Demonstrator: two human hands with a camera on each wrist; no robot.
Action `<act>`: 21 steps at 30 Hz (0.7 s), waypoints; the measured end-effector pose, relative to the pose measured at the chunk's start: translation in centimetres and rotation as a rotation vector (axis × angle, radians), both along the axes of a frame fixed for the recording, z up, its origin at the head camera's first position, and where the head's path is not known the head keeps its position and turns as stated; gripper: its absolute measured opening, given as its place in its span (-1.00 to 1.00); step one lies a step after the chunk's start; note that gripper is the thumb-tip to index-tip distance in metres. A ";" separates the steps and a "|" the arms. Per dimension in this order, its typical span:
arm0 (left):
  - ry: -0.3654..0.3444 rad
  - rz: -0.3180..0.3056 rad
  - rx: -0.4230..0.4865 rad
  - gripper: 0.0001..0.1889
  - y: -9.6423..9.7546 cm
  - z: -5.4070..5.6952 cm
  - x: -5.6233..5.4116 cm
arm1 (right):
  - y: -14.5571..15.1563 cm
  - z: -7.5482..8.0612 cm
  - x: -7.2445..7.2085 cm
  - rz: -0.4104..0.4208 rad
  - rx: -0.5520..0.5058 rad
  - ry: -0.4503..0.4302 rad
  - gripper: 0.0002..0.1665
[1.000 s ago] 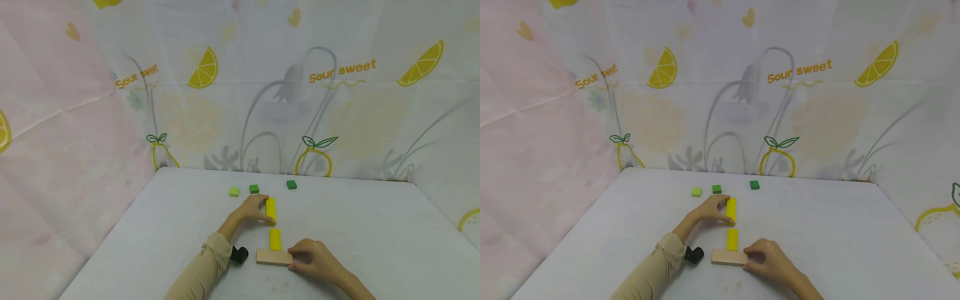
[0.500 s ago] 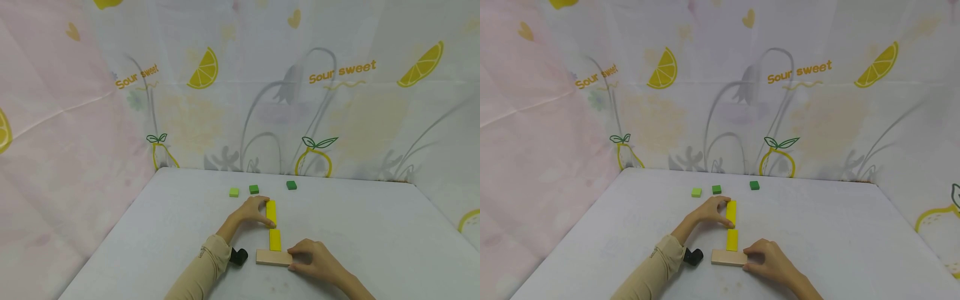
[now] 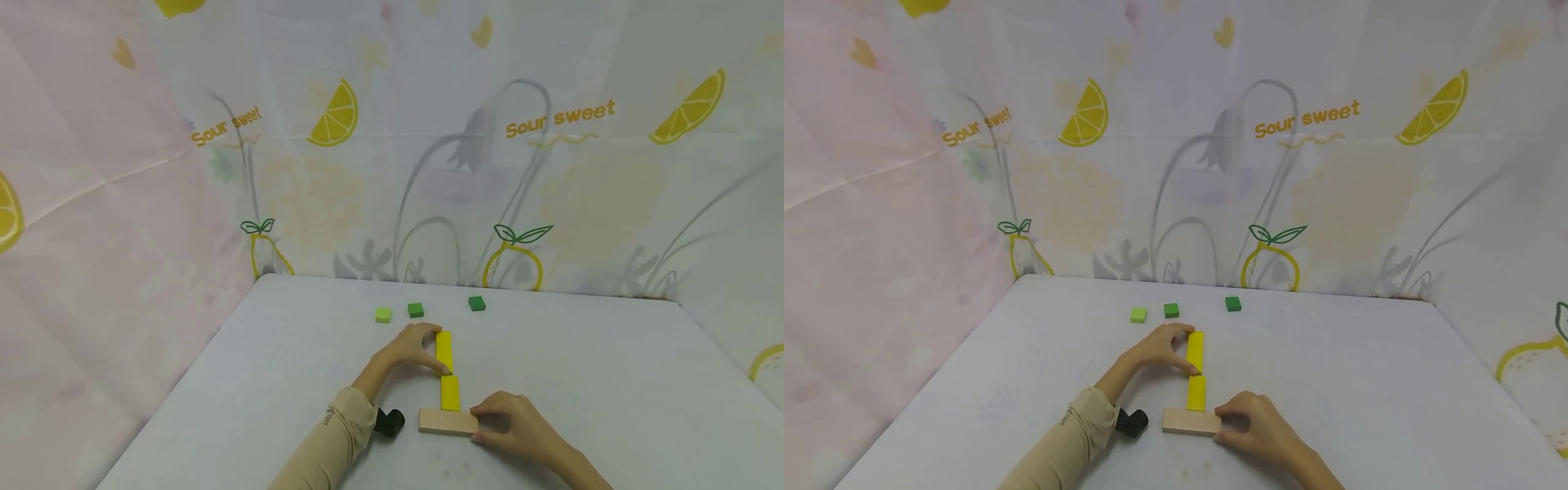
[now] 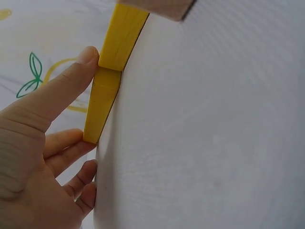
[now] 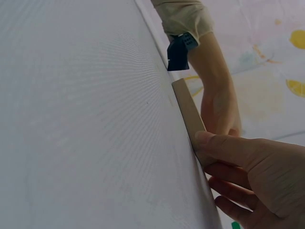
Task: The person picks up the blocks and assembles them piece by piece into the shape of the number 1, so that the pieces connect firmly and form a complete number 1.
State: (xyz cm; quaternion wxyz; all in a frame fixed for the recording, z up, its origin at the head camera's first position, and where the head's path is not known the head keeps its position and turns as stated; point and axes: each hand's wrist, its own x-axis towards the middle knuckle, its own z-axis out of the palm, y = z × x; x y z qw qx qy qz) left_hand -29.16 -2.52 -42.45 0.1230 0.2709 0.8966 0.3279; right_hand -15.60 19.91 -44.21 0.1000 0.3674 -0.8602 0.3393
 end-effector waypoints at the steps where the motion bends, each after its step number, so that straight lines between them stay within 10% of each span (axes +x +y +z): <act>1: 0.004 0.000 -0.001 -0.16 0.0 0.0 0.0 | 0.0 0.0 0.0 0.001 -0.002 0.001 -0.65; 21: 0.064 0.022 -0.061 -0.14 0.5 0.1 0.4 | 0.0 0.0 0.1 0.009 -0.014 0.008 -0.66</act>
